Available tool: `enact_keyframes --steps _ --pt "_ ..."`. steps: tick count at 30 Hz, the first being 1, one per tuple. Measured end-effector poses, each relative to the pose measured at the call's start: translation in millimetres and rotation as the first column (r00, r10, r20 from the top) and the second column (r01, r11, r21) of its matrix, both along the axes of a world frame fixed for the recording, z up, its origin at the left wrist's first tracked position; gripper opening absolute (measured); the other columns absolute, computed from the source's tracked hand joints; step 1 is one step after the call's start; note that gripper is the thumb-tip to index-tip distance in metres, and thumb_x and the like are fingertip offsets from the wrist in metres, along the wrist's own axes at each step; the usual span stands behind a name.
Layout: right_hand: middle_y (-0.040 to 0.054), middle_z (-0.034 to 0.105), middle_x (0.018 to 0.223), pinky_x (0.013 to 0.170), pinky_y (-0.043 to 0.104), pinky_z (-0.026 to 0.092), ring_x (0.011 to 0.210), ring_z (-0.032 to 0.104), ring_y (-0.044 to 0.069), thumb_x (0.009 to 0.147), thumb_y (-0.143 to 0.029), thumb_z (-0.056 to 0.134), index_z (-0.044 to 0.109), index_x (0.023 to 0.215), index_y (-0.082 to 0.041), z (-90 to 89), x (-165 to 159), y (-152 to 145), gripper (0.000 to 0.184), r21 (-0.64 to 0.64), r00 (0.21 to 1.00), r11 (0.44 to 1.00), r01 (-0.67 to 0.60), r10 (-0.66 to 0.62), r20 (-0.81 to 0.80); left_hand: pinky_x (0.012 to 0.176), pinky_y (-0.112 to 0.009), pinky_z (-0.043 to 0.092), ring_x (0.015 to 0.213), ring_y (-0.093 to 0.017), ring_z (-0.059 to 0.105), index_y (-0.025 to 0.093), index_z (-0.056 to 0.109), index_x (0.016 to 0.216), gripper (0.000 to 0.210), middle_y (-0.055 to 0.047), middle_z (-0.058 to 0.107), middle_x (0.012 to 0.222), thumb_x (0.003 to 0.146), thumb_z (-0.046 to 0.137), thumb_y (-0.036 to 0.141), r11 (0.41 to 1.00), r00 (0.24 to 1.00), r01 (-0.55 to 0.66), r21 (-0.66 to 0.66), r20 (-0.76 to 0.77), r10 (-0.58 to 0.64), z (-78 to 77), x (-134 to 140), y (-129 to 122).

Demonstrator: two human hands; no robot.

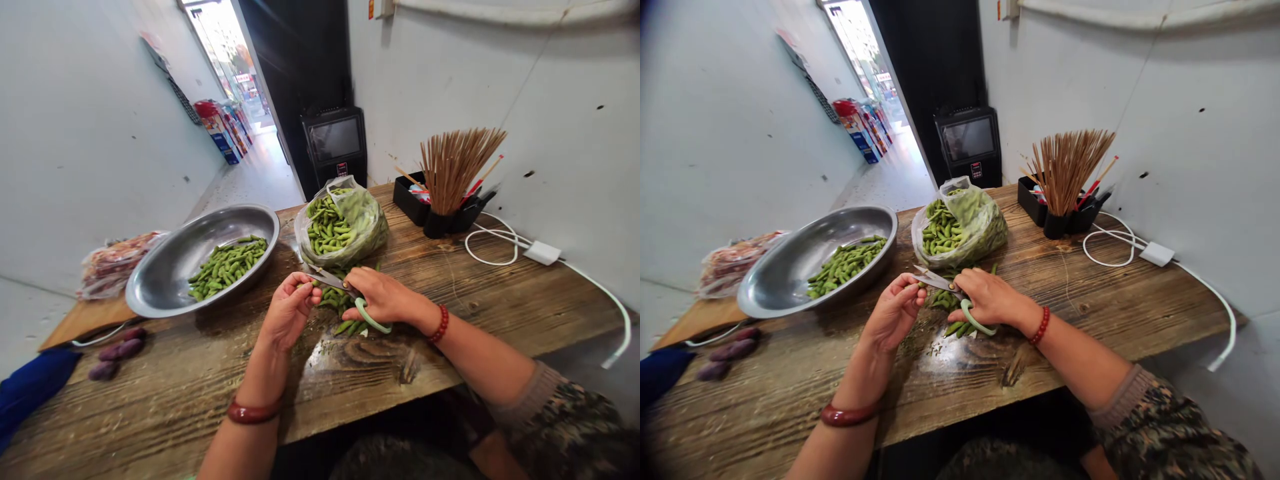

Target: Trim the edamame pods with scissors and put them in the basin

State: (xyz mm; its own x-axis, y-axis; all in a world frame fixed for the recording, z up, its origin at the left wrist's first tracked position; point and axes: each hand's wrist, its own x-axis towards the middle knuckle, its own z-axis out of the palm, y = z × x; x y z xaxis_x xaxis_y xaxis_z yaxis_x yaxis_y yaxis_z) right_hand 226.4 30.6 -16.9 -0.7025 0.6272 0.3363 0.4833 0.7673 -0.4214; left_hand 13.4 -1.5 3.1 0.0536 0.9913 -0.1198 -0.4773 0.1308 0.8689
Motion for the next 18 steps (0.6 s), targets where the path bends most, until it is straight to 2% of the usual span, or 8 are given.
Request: enact_keyframes --steps 4,10,18 --pt "0.0049 0.056 0.089 0.070 0.029 0.038 0.079 0.048 0.019 0.074 -0.050 0.073 0.052 0.092 -0.017 -1.4 -1.3 -0.3 0.043 0.009 1.000 1.000 -0.021 0.021 0.010 0.055 -0.015 0.052 0.059 -0.007 0.062 0.013 0.063 0.081 0.026 0.000 0.065 0.073 0.063 0.082 0.016 0.999 0.999 0.032 -0.007 -0.002 -0.032 -2.1 3.5 -1.0" --pt "0.0055 0.055 0.089 0.071 0.030 0.038 0.080 0.047 0.020 0.074 -0.049 0.073 0.053 0.092 -0.017 -0.3 -1.5 -0.8 0.042 0.019 1.000 0.999 -0.026 0.026 0.011 0.045 -0.016 0.048 0.051 -0.007 0.058 0.012 0.065 0.087 0.031 -0.001 0.066 0.070 0.063 0.083 0.020 0.998 0.995 0.055 -0.021 -0.083 -0.057 -6.1 6.4 -2.5" --pt "0.0066 0.053 0.091 0.071 0.032 0.039 0.082 0.044 0.021 0.074 -0.048 0.073 0.053 0.092 -0.017 6.5 -0.9 -2.4 0.041 0.039 1.000 0.999 -0.003 0.003 0.015 0.047 -0.013 0.048 0.052 -0.005 0.057 0.013 0.065 0.080 0.031 0.001 0.065 0.069 0.059 0.086 0.021 1.000 1.000 0.007 0.005 -0.007 -0.007 -3.7 5.0 -0.7"
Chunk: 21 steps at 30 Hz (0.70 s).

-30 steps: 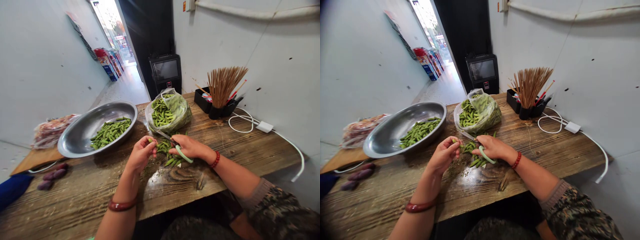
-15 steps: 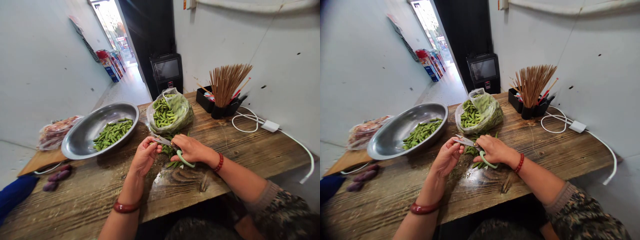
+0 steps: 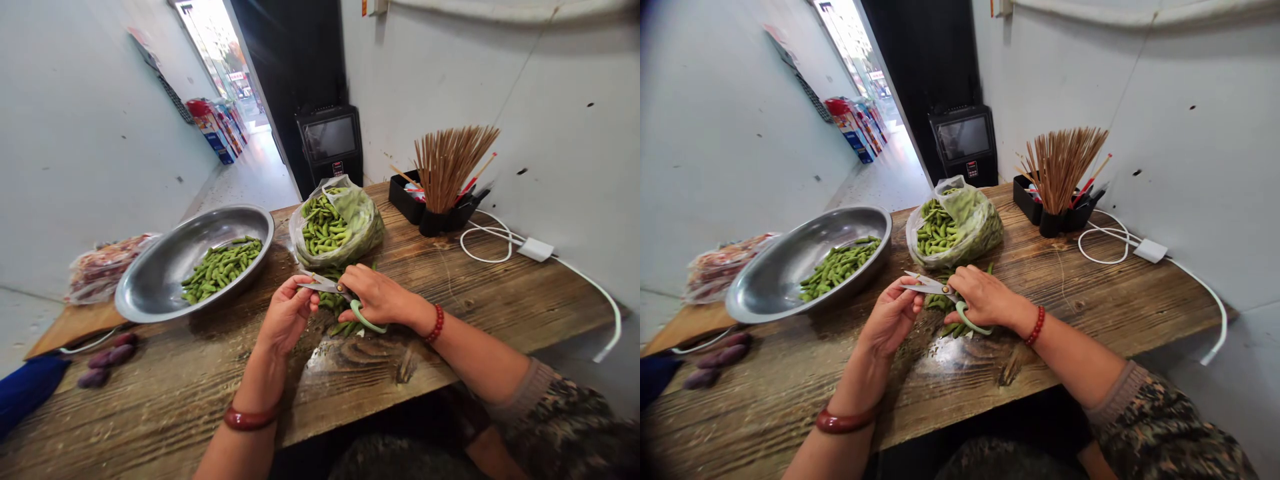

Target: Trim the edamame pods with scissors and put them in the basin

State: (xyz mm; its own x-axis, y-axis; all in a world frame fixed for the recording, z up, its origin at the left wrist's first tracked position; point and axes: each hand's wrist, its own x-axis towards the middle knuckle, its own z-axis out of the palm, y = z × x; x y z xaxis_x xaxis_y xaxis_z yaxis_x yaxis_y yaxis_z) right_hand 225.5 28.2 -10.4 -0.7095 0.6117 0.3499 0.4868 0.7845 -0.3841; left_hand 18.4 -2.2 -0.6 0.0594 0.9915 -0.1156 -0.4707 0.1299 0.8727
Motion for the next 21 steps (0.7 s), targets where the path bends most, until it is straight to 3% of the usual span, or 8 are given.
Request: enact_keyframes --steps 11,21 --pt "0.0073 0.054 0.091 0.072 0.033 0.039 0.082 0.045 0.021 0.076 -0.053 0.070 0.053 0.092 -0.017 -2.2 -0.7 0.0 0.043 -0.011 1.000 1.000 -0.013 0.013 0.010 0.047 -0.016 0.047 0.051 -0.008 0.057 0.014 0.061 0.081 0.027 0.001 0.063 0.062 0.066 0.082 0.022 0.998 0.997 0.061 0.005 -0.052 -0.060 -2.7 7.8 -4.1" --pt "0.0073 0.052 0.092 0.072 0.033 0.039 0.083 0.044 0.022 0.075 -0.052 0.071 0.053 0.091 -0.017 -1.5 0.3 1.1 0.043 0.002 1.000 1.000 -0.024 0.024 0.002 0.045 -0.016 0.045 0.050 -0.007 0.056 0.014 0.060 0.079 0.030 0.001 0.063 0.062 0.062 0.084 0.022 0.999 0.999 0.043 -0.003 -0.020 -0.043 -0.7 7.2 -3.6"
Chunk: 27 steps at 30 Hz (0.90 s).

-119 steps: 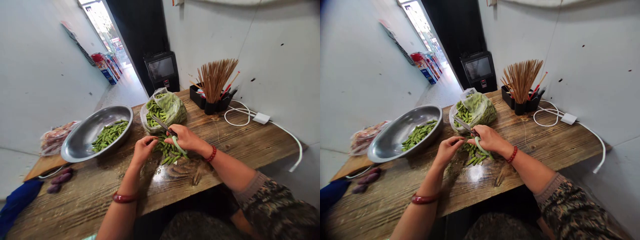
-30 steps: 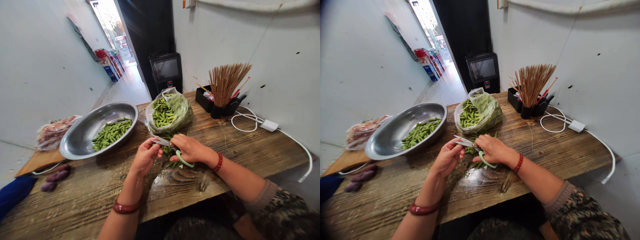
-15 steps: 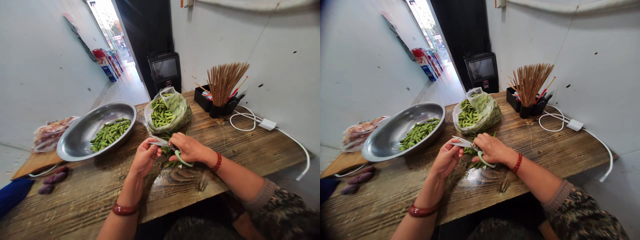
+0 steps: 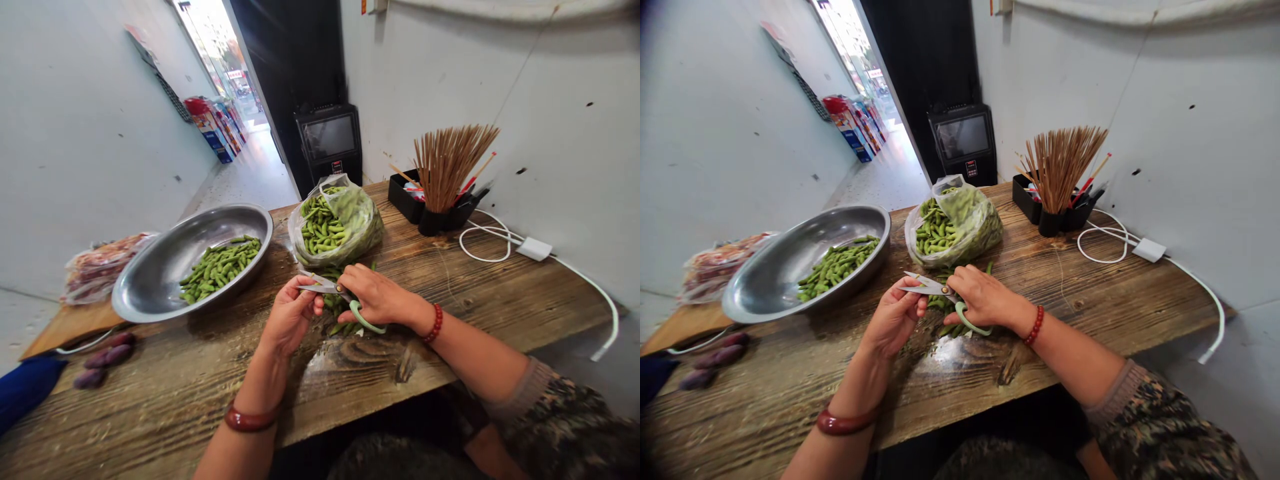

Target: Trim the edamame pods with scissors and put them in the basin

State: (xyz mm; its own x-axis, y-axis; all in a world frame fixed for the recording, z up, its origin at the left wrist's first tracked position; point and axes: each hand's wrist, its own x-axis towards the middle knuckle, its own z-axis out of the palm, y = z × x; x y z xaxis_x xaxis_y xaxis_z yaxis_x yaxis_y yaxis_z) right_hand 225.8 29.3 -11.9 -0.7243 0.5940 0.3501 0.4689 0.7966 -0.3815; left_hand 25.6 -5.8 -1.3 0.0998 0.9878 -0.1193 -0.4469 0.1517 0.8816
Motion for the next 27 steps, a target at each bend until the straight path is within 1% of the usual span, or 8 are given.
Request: enact_keyframes --steps 8,14,18,23,25,27 --pt "0.0068 0.054 0.090 0.070 0.031 0.039 0.081 0.047 0.020 0.078 -0.054 0.068 0.052 0.089 -0.017 -1.7 -1 -2 0.042 0.001 0.999 1.000 0.007 -0.007 0.046 0.044 -0.016 0.044 0.050 -0.007 0.055 0.015 0.060 0.080 0.029 0.002 0.061 0.061 0.064 0.083 0.022 1.000 1.000 0.009 0.014 -0.010 -0.009 -0.5 1 0" --pt "0.0060 0.057 0.087 0.068 0.029 0.038 0.078 0.049 0.019 0.079 -0.048 0.069 0.051 0.088 -0.017 -0.1 -2 -5 0.037 -0.021 0.999 1.000 0.007 -0.006 0.047 0.043 -0.015 0.043 0.050 -0.007 0.055 0.015 0.060 0.080 0.027 0.002 0.061 0.062 0.065 0.082 0.022 1.000 1.000 0.007 0.027 -0.027 -0.006 0.6 1 -1" --pt "0.0068 0.058 0.089 0.069 0.029 0.039 0.080 0.050 0.020 0.081 -0.045 0.067 0.051 0.089 -0.017 -2.3 -2 -4 0.033 0.003 0.998 1.000 0.008 -0.008 0.057 0.041 -0.014 0.043 0.049 -0.006 0.054 0.014 0.060 0.079 0.028 0.002 0.060 0.063 0.065 0.082 0.022 0.999 0.999 -0.004 0.040 -0.039 0.006 1.1 1 -1" --pt "0.0060 0.059 0.086 0.068 0.028 0.038 0.078 0.051 0.019 0.084 -0.041 0.065 0.053 0.088 -0.017 -6.8 -2 0 0.028 -0.006 0.998 1.000 -0.001 0.001 0.067 0.040 -0.014 0.042 0.047 -0.005 0.052 0.014 0.060 0.080 0.025 0.001 0.062 0.067 0.067 0.080 0.022 0.999 0.994 0.012 0.046 -0.106 -0.007 0.9 -2 -1" --pt "0.0058 0.059 0.085 0.068 0.027 0.038 0.077 0.052 0.018 0.084 -0.039 0.065 0.053 0.087 -0.017 -8.1 -2 2 0.026 -0.020 0.998 1.000 -0.009 0.011 0.059 0.041 -0.014 0.042 0.048 -0.005 0.052 0.014 0.060 0.081 0.024 0.000 0.062 0.068 0.068 0.079 0.022 0.999 0.992 0.021 0.039 -0.129 -0.016 1.4 -5 0" --pt "0.0056 0.059 0.085 0.068 0.027 0.038 0.077 0.051 0.018 0.083 -0.038 0.066 0.053 0.086 -0.017 -8.9 -1 5 0.025 -0.032 0.999 0.999 0.008 -0.006 0.041 0.045 -0.015 0.045 0.050 -0.006 0.053 0.014 0.061 0.081 0.024 0.000 0.062 0.067 0.067 0.079 0.021 1.000 0.992 0.011 0.029 -0.127 -0.008 2.5 -10 2"
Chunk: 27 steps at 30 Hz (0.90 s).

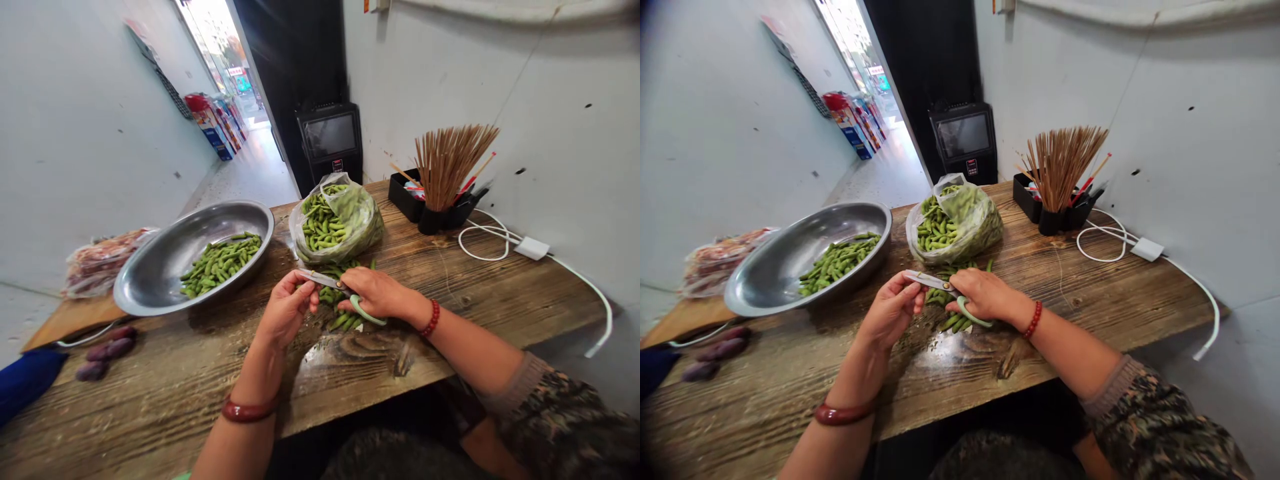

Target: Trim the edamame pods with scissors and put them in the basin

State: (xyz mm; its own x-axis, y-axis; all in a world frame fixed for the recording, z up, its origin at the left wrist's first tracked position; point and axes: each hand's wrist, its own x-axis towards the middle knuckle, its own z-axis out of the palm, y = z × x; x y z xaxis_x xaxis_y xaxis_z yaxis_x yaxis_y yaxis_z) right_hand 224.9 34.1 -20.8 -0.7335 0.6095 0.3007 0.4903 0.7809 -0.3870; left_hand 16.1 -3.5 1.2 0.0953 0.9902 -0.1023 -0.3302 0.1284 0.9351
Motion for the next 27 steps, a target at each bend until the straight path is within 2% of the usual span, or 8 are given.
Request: enact_keyframes --steps 6,10,12,14,17,19,23,27 --pt "0.0041 0.057 0.082 0.068 0.027 0.038 0.074 0.050 0.017 0.079 -0.036 0.072 0.055 0.087 -0.016 2.0 6 9 0.027 -0.012 0.991 0.996 0.090 -0.090 -0.098 0.050 -0.021 0.048 0.056 -0.009 0.055 0.016 0.056 0.074 0.023 0.003 0.056 0.067 0.069 0.074 0.029 0.989 0.990 -0.135 -0.054 0.020 0.137 -1.5 -12 7" --pt "0.0041 0.058 0.083 0.069 0.027 0.039 0.076 0.050 0.017 0.076 -0.034 0.075 0.057 0.090 -0.015 3.4 8 12 0.029 -0.017 0.984 0.997 0.080 -0.082 -0.157 0.045 -0.019 0.035 0.048 -0.008 0.043 0.018 0.060 0.083 0.016 0.006 0.047 0.058 0.073 0.068 0.027 0.997 0.966 -0.075 -0.001 -0.247 0.073 -10.9 -11 10" --pt "0.0046 0.059 0.086 0.071 0.027 0.041 0.078 0.052 0.017 0.075 -0.032 0.077 0.058 0.094 -0.015 2.8 8 13 0.032 -0.028 0.978 0.996 0.081 -0.085 -0.193 0.048 -0.020 0.034 0.051 -0.009 0.042 0.017 0.063 0.082 0.010 0.004 0.048 0.059 0.075 0.065 0.025 0.992 0.851 0.012 0.126 -0.522 0.057 -16.5 -10 10" --pt "0.0051 0.060 0.088 0.073 0.028 0.042 0.079 0.053 0.017 0.073 -0.030 0.078 0.059 0.097 -0.015 1.9 8 14 0.034 -0.047 0.972 0.996 0.081 -0.089 -0.216 0.058 -0.024 0.038 0.061 -0.012 0.047 0.017 0.067 0.078 0.006 0.001 0.052 0.064 0.072 0.065 0.019 0.953 0.644 0.169 0.251 -0.761 0.086 -21.9 -9 10" --pt "0.0061 0.061 0.089 0.074 0.028 0.043 0.081 0.054 0.018 0.074 -0.029 0.077 0.060 0.098 -0.013 0.8 8 15 0.033 -0.057 0.974 0.995 0.078 -0.089 -0.208 0.067 -0.028 0.040 0.072 -0.016 0.051 0.019 0.070 0.081 0.016 -0.002 0.055 0.075 0.068 0.066 0.012 0.892 0.390 0.359 0.274 -0.912 0.124 -28.4 -8 10" --pt "0.0068 0.062 0.090 0.075 0.029 0.043 0.083 0.055 0.019 0.076 -0.030 0.076 0.060 0.099 -0.013 0.8 7 13 0.032 -0.050 0.978 0.996 0.070 -0.078 -0.195 0.069 -0.029 0.040 0.075 -0.017 0.052 0.020 0.070 0.082 0.017 -0.002 0.056 0.079 0.069 0.065 0.011 0.879 0.341 0.387 0.278 -0.929 0.143 -30.4 -7 10" --pt "0.0055 0.061 0.089 0.073 0.028 0.041 0.082 0.053 0.018 0.076 -0.028 0.075 0.059 0.097 -0.015 2.7 5 8 0.028 -0.034 0.980 0.997 0.064 -0.069 -0.188 0.069 -0.028 0.041 0.075 -0.016 0.053 0.018 0.067 0.075 0.003 -0.002 0.059 0.077 0.073 0.065 0.016 0.897 0.520 0.261 0.358 -0.835 0.181 -24.3 -6 10" --pt "0.0024 0.057 0.081 0.067 0.027 0.039 0.073 0.049 0.015 0.077 -0.026 0.073 0.057 0.090 -0.016 5.5 4 5 0.023 -0.048 0.974 0.997 0.056 -0.065 -0.216 0.051 -0.022 0.034 0.052 -0.008 0.043 0.016 0.064 0.083 0.014 -0.001 0.062 0.074 0.079 0.064 0.030 0.978 0.813 0.057 0.202 -0.577 0.072 -9.5 -5 5"
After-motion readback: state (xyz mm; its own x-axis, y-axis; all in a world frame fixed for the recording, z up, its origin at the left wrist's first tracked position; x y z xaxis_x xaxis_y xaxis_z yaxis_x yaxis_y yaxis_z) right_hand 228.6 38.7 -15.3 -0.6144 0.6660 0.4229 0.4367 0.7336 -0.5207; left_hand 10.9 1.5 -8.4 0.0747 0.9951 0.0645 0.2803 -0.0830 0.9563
